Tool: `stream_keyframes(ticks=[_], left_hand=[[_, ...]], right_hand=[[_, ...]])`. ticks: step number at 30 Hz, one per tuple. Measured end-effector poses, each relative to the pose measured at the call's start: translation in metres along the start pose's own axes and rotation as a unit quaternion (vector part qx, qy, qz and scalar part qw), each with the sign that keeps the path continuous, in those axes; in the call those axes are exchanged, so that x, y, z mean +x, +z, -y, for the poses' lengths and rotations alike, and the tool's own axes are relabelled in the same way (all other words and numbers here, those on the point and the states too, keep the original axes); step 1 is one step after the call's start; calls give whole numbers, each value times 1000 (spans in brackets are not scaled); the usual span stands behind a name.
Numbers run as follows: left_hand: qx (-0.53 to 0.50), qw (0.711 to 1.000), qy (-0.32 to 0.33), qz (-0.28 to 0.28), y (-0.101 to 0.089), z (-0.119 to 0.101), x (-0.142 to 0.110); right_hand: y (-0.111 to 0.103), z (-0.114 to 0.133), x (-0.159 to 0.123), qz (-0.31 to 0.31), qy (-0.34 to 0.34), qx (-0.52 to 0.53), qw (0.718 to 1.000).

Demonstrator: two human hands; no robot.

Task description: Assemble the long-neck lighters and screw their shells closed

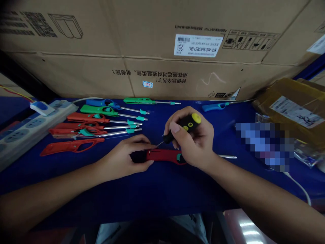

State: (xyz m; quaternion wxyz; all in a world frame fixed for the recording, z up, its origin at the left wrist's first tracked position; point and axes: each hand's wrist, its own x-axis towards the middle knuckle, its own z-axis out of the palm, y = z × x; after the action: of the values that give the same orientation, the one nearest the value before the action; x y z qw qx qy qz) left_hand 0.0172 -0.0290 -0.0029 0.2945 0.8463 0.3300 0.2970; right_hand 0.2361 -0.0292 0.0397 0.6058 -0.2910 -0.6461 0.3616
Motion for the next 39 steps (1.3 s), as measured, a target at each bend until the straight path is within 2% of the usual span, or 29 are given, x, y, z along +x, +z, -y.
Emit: stream_keyframes(ticks=[10, 17, 25, 29, 35, 39], left_hand=[[-3, 1000, 0, 9, -1, 2, 0], [-9, 1000, -6, 10, -1, 2, 0], [-14, 1000, -9, 14, -1, 2, 1], [-13, 1000, -6, 12, -1, 1, 1], [-15, 1000, -8, 14, 0, 2, 2], [-12, 1000, -5, 8, 1, 4, 1]], right_hand=[[0, -5, -3, 37, 24, -1, 999], [2, -1, 0, 56, 46, -11, 997], [0, 3, -1, 70, -5, -94, 993], [-2, 2, -2, 73, -9, -113, 991], [3, 7, -2, 91, 6, -101, 991], [7, 11, 1, 112, 32, -54, 992]])
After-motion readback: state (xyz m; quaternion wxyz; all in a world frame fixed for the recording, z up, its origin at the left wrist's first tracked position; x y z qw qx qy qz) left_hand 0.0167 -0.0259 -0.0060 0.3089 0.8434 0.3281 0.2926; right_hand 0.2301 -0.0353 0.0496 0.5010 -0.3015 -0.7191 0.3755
